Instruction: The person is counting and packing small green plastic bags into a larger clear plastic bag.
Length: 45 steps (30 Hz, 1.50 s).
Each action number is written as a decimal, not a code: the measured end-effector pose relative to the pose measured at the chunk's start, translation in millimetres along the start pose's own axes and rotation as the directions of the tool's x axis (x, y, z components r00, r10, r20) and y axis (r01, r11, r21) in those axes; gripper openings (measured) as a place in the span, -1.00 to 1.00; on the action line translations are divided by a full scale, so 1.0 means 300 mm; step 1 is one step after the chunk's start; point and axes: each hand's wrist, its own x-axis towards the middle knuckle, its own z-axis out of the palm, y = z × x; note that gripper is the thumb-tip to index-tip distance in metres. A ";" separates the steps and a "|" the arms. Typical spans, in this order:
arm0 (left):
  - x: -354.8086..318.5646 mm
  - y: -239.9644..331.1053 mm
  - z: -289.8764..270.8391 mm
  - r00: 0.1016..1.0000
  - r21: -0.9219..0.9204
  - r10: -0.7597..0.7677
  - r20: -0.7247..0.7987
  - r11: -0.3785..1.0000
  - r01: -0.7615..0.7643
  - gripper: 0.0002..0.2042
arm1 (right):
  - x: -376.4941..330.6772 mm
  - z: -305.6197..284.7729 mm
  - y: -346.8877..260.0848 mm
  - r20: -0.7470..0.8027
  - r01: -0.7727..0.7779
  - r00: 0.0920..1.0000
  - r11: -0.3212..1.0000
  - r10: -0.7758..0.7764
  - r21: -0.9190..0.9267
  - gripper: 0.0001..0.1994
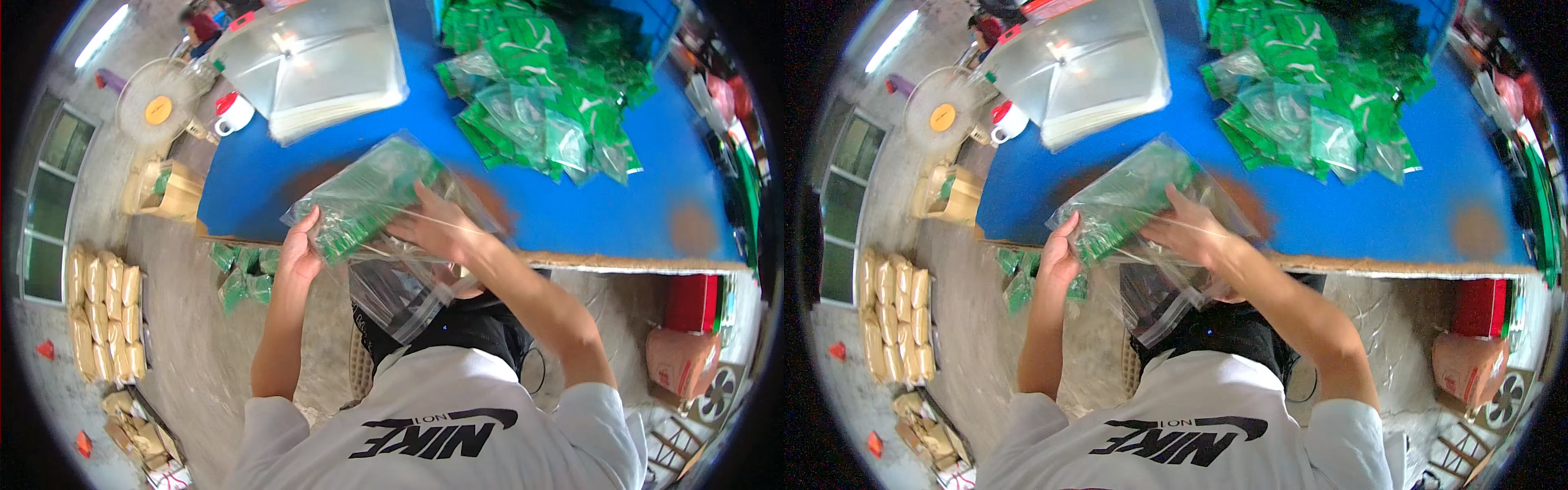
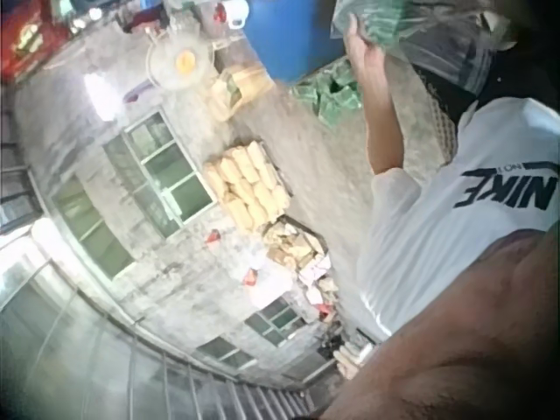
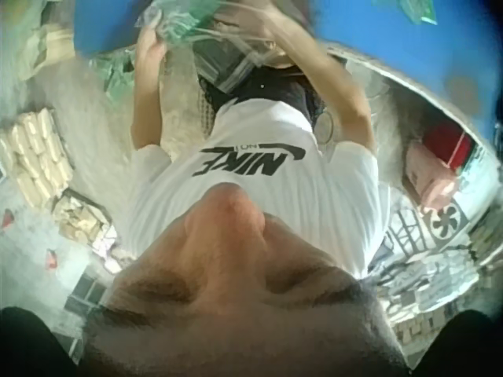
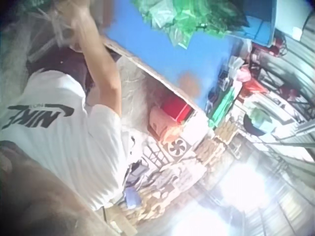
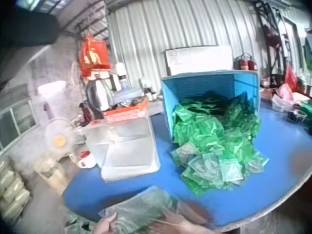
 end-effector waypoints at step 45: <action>0.048 0.093 0.044 0.777 0.741 0.196 0.598 0.235 -0.629 -0.31 | 0.244 -0.101 -0.166 -0.088 0.215 0.771 0.388 -0.631 -0.896 -0.74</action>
